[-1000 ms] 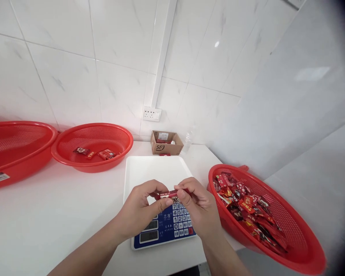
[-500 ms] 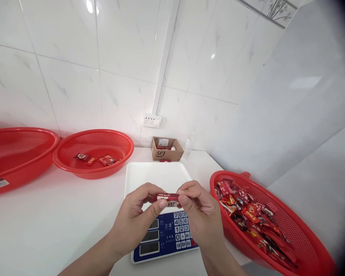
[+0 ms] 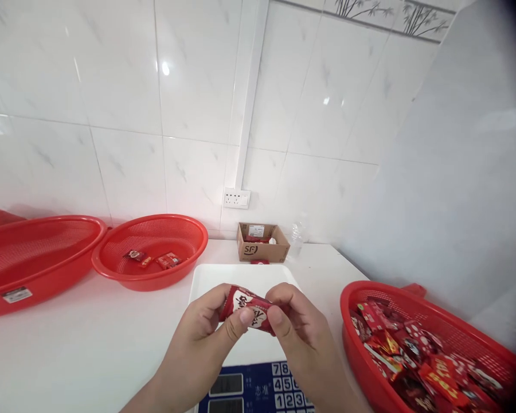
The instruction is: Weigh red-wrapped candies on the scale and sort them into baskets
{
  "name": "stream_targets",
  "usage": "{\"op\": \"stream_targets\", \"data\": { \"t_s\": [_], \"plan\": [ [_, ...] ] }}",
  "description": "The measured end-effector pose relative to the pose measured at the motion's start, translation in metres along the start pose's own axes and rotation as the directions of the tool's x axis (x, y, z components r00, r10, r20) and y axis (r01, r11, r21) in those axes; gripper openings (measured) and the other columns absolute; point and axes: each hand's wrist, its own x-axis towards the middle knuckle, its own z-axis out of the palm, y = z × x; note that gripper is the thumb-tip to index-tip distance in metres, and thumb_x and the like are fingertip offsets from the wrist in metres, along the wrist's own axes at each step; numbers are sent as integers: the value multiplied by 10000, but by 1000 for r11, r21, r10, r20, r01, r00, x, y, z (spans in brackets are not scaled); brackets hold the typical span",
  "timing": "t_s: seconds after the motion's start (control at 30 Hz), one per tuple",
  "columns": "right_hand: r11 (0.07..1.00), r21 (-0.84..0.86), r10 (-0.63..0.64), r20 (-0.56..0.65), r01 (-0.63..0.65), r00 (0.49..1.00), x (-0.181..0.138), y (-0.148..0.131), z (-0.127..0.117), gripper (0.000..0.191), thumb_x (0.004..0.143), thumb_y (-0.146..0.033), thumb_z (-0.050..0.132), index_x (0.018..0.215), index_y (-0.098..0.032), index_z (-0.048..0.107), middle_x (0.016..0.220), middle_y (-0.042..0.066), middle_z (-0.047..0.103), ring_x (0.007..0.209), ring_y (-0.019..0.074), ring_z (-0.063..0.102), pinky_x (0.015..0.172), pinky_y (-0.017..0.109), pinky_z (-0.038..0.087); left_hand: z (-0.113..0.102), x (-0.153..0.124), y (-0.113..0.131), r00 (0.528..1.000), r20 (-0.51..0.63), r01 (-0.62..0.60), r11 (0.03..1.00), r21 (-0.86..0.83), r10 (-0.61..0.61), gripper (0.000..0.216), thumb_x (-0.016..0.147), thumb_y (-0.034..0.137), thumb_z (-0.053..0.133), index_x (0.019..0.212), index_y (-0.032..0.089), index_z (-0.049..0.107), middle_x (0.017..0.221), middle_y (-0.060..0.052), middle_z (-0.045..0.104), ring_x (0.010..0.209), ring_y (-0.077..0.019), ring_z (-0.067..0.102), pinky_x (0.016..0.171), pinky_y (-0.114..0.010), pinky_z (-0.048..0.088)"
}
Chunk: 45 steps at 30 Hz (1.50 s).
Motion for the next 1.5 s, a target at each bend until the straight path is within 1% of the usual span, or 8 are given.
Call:
{"op": "stream_targets", "data": {
  "t_s": [0.13, 0.37, 0.6, 0.73, 0.83, 1.1, 1.2, 1.5],
  "plan": [
    [983, -165, -68, 59, 77, 996, 5, -10, -8, 351, 974, -385, 446, 687, -201, 528, 645, -12, 535, 605, 126, 505, 562, 239, 396, 8, 11, -5, 996, -77, -56, 998, -24, 54, 224, 897, 394, 619, 801, 198, 670, 732, 10, 636, 708, -129, 558, 675, -205, 468],
    [968, -178, -177, 18, 178, 984, 10, -12, -6, 343, 966, -314, 452, 652, -197, 525, 649, -15, 550, 595, 114, 514, 543, 226, 380, 5, 17, -19, 981, -147, -127, 992, -9, 125, 262, 917, 411, 588, 764, 203, 627, 697, 29, 583, 684, -114, 515, 654, -178, 438],
    [949, -276, -141, 68, 154, 988, 14, -9, -13, 335, 953, -329, 469, 647, -207, 529, 623, -28, 552, 558, 110, 492, 539, 216, 386, 6, 18, -25, 979, -197, -77, 989, -127, 51, 307, 872, 462, 633, 732, 189, 637, 681, 15, 590, 663, -126, 506, 645, -211, 439],
    [957, -243, -151, 42, 156, 988, 13, -9, -15, 328, 960, -320, 462, 666, -217, 563, 623, -33, 564, 554, 108, 512, 541, 208, 402, 13, 18, -23, 996, -94, -25, 980, -196, 7, 226, 821, 428, 709, 842, 204, 697, 734, 6, 646, 689, -128, 553, 669, -215, 474],
    [954, -260, -142, 56, 152, 988, 12, -9, -17, 329, 958, -329, 462, 675, -214, 584, 652, -22, 607, 594, 117, 566, 563, 211, 427, 17, 17, -22, 997, -72, -8, 972, -235, -9, 182, 820, 387, 720, 813, 205, 716, 727, 3, 659, 697, -132, 578, 678, -216, 495],
    [948, -283, -138, 62, 150, 989, 14, -8, -23, 244, 952, -351, 496, 773, -240, 619, 720, -35, 669, 631, 118, 613, 570, 198, 455, 11, 14, -21, 997, -51, 53, 998, -23, -54, 194, 856, 404, 671, 913, 226, 720, 858, -16, 720, 811, -168, 636, 753, -237, 524],
    [945, -284, -142, 93, 163, 986, 13, -8, -24, 265, 960, -323, 483, 756, -234, 628, 764, -20, 677, 687, 127, 630, 602, 202, 466, 11, 15, -22, 998, -55, 37, 998, -50, -40, 181, 865, 397, 663, 929, 237, 720, 885, -14, 726, 843, -169, 649, 776, -234, 530],
    [935, -316, -122, 145, 163, 982, 12, -4, -22, 268, 934, -336, 519, 693, -218, 532, 680, -24, 620, 599, 119, 555, 537, 218, 423, 10, 16, -24, 999, -28, -30, 995, -92, 27, 210, 920, 368, 592, 960, 204, 717, 918, -64, 719, 806, -188, 633, 718, -273, 532]
  ]
}}
